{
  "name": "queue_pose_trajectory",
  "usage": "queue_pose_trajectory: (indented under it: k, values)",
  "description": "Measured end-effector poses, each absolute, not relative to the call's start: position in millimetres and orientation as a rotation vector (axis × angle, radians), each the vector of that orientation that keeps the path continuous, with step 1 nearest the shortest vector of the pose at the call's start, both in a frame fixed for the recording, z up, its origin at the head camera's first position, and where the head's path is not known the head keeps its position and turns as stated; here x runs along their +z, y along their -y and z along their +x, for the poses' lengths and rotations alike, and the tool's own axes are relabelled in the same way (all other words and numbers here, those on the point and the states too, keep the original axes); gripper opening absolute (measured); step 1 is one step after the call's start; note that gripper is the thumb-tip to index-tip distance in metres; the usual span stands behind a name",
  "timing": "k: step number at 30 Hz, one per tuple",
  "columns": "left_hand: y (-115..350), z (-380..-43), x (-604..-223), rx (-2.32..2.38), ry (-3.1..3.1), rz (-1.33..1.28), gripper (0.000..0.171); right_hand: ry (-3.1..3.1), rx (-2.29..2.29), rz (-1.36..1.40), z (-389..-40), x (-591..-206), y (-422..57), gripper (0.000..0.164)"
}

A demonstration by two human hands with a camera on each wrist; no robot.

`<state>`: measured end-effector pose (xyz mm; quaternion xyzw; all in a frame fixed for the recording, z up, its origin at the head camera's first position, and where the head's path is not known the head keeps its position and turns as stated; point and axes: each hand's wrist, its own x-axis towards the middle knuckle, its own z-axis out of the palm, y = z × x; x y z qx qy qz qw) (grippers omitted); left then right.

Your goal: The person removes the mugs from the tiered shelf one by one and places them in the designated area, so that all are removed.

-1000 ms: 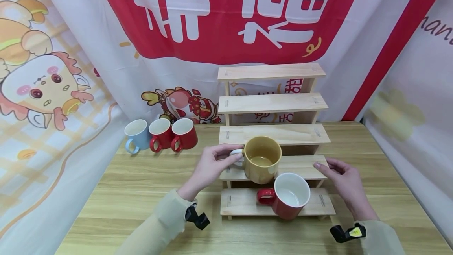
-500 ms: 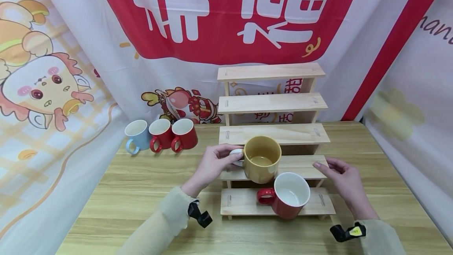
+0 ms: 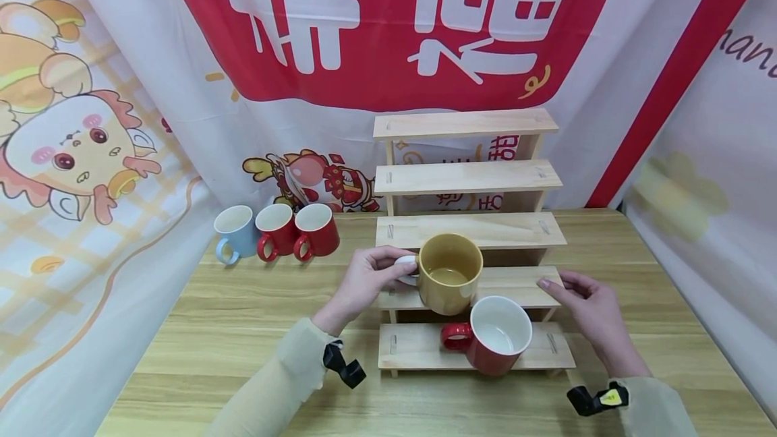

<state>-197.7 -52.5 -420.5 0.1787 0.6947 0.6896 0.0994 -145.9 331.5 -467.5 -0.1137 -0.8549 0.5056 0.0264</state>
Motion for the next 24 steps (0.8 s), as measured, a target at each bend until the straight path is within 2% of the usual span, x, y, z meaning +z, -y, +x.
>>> queue_pose_trajectory:
  k: [14,24]
  values:
    - [58.0,-190.1,-411.0,2.178,-1.976,0.581,0.023,2.667,1.552,-0.368,-145.6,-469.2,-331.7,0.077]
    - [87.9,-179.6,-398.3,2.272,-1.989,0.479,0.022,2.678,1.55,-0.366,-146.8,-468.6,-332.1,0.079]
